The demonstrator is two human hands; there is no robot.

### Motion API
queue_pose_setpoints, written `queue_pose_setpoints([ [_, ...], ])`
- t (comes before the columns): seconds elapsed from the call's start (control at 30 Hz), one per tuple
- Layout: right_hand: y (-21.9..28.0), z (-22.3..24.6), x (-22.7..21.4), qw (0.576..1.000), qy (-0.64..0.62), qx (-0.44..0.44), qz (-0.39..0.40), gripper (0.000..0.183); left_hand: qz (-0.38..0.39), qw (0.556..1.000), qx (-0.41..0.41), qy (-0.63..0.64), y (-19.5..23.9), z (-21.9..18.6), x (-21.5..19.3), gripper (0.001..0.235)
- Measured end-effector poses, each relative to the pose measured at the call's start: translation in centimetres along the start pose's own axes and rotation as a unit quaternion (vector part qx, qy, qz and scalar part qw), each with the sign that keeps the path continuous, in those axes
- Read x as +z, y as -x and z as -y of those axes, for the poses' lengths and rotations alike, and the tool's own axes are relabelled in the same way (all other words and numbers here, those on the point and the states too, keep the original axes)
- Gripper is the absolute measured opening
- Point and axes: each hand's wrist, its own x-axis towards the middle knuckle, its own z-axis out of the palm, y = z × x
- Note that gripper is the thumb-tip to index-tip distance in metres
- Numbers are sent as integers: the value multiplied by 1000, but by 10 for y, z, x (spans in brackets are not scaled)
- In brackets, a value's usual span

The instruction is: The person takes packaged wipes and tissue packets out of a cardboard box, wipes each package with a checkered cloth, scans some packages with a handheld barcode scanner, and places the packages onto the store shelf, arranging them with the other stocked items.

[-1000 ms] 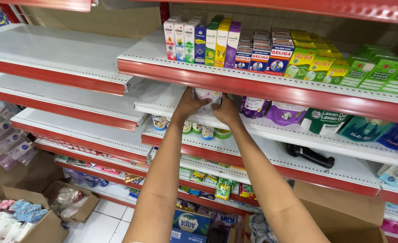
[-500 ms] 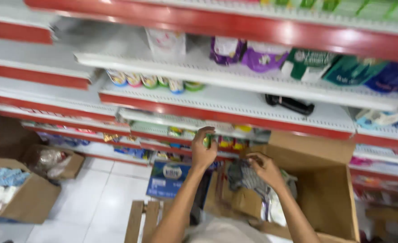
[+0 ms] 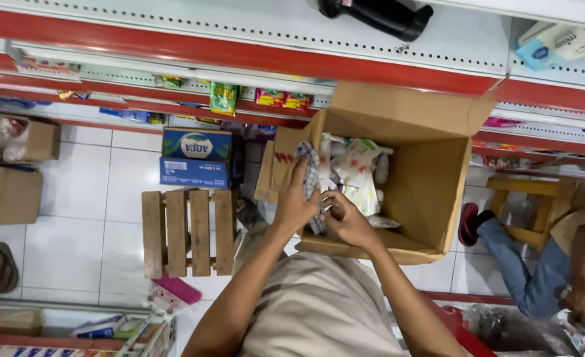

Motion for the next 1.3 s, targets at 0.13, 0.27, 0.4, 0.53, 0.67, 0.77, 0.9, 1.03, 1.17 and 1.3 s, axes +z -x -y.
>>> queue_pose_setpoints([
  [0.13,25,69,-19,999,-12,-20,45,85,-58,991,16,-116,19,-57,6,40],
  [0.27,36,40,-77,997,74,-33,10,60,62,978,-153,127,4,-79,25,46],
  [0.4,67,44,-173,864,388,-234,-221,36,71,983,-171,17,-16,-47,51,45],
  [0.53,75,37,-227,824,434,-233,-281,38,54,994,-77,-55,-22,16,102,39],
  [0.67,58,-5,-251,811,425,-241,-323,47,254,923,-217,-192,-51,41,145,41],
  [0.77,48,-26,-247,814,352,-253,-386,56,393,843,-245,-275,-68,34,183,41],
  [0.9,35,-17,-231,817,295,-266,-419,54,537,775,-193,-271,-55,51,249,37],
  [1.03,32,-8,-235,807,341,-257,-408,46,628,717,-153,-260,12,104,337,47],
  [1.17,38,-5,-235,798,377,-243,-403,45,640,731,-98,-217,46,109,352,47],
  [1.3,34,-5,-230,806,359,-245,-402,45,670,690,-44,-270,38,80,328,49],
])
